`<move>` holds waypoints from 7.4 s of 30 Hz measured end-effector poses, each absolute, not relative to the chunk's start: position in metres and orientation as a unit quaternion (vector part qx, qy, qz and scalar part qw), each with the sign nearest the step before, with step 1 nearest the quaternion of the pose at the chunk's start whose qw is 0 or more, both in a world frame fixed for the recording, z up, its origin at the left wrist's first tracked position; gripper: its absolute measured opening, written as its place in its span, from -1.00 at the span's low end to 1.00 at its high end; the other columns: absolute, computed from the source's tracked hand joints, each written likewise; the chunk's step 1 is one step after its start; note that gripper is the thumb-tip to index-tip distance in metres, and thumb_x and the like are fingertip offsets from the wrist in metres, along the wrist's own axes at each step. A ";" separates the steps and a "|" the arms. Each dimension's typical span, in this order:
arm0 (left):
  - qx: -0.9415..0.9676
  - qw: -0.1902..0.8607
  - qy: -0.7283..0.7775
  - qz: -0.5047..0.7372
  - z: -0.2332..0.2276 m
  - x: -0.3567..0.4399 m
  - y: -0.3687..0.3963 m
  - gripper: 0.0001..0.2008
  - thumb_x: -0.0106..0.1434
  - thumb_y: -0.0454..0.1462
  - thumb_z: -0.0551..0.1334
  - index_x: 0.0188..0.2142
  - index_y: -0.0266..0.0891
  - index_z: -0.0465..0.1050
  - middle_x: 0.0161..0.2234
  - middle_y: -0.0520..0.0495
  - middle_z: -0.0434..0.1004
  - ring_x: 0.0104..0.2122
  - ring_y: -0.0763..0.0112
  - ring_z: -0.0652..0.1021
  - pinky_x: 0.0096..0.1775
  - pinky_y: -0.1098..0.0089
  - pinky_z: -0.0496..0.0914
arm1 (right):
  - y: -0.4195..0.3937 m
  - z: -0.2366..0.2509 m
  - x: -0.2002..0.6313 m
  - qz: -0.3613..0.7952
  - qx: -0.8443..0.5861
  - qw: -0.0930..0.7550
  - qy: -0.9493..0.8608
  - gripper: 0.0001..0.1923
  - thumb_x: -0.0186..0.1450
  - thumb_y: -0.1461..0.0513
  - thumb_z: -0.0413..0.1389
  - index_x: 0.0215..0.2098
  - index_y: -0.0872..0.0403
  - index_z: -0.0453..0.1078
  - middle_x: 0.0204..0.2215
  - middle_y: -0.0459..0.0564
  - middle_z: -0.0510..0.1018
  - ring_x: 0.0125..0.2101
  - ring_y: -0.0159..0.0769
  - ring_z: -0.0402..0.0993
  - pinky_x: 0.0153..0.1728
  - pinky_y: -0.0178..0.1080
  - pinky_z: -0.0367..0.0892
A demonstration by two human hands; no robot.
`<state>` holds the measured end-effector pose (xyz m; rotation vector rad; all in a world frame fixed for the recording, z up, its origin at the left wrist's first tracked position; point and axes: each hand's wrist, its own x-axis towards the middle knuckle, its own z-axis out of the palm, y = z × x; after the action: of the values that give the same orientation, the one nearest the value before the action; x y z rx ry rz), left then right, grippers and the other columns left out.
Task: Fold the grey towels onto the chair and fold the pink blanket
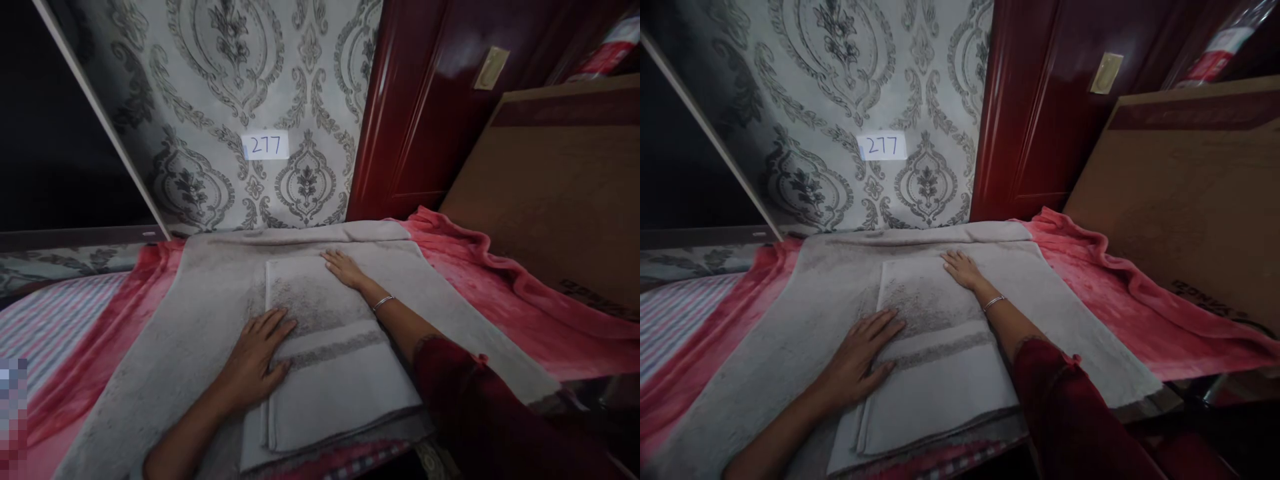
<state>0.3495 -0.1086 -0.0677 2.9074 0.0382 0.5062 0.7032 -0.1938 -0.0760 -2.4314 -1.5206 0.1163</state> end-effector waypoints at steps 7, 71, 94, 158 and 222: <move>0.980 0.108 0.012 0.168 -0.070 0.353 -0.101 -0.44 0.37 -0.07 0.11 0.32 -0.09 0.23 0.36 -0.23 0.19 0.31 -0.02 0.25 0.24 -0.11 0.19 | -0.202 -0.046 0.679 0.034 -0.866 0.130 -0.482 -0.39 0.51 -0.02 -0.24 0.47 -0.05 -0.01 0.47 0.05 -0.07 0.43 0.12 -0.24 0.31 0.32 -0.10; 0.984 0.170 -0.054 0.023 -0.049 0.321 -0.152 -0.41 0.45 0.00 0.05 0.41 0.05 0.02 0.42 -0.01 0.04 0.44 0.14 -0.07 0.39 -0.18 -0.20 | -0.384 -0.077 0.508 0.022 -0.712 0.122 -0.691 -0.26 0.47 0.05 0.01 0.49 -0.08 -0.19 0.43 -0.05 -0.01 0.43 -0.08 -0.15 0.39 0.17 -0.07; 0.990 0.103 0.071 0.068 -0.057 0.370 -0.156 -0.29 0.42 0.02 0.03 0.42 -0.30 0.00 0.44 -0.27 -0.03 0.43 0.15 0.01 0.41 -0.03 -0.10 | -0.306 -0.052 0.548 0.077 -0.680 0.110 -0.721 -0.38 0.52 0.04 -0.11 0.48 -0.11 -0.12 0.44 -0.06 -0.02 0.44 -0.15 -0.26 0.39 0.20 -0.21; 0.928 0.184 0.324 0.011 -0.049 0.355 -0.139 -0.17 0.21 -0.05 0.23 0.43 -0.09 0.03 0.46 -0.29 -0.42 0.43 -0.06 -0.20 0.36 -0.15 -0.16 | -0.090 -0.052 0.623 0.088 -0.730 0.049 -0.676 -0.38 0.52 -0.05 -0.27 0.48 -0.10 -0.07 0.46 -0.06 -0.04 0.44 -0.02 -0.22 0.35 0.18 -0.14; 0.964 0.095 0.247 0.003 -0.047 0.490 -0.001 -0.30 0.43 0.06 -0.18 0.41 -0.26 -0.01 0.43 -0.36 -0.05 0.42 0.08 0.03 0.33 -0.13 -0.05 | -0.281 -0.049 0.500 0.191 -0.566 0.195 -0.778 -0.34 0.50 -0.07 -0.08 0.48 -0.20 -0.12 0.47 -0.13 -0.14 0.45 -0.17 -0.38 0.41 0.11 -0.47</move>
<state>0.4901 -0.0015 -0.0467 2.8600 0.7320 0.0094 0.4997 -0.2806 -0.0487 -1.5882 -2.1802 0.5353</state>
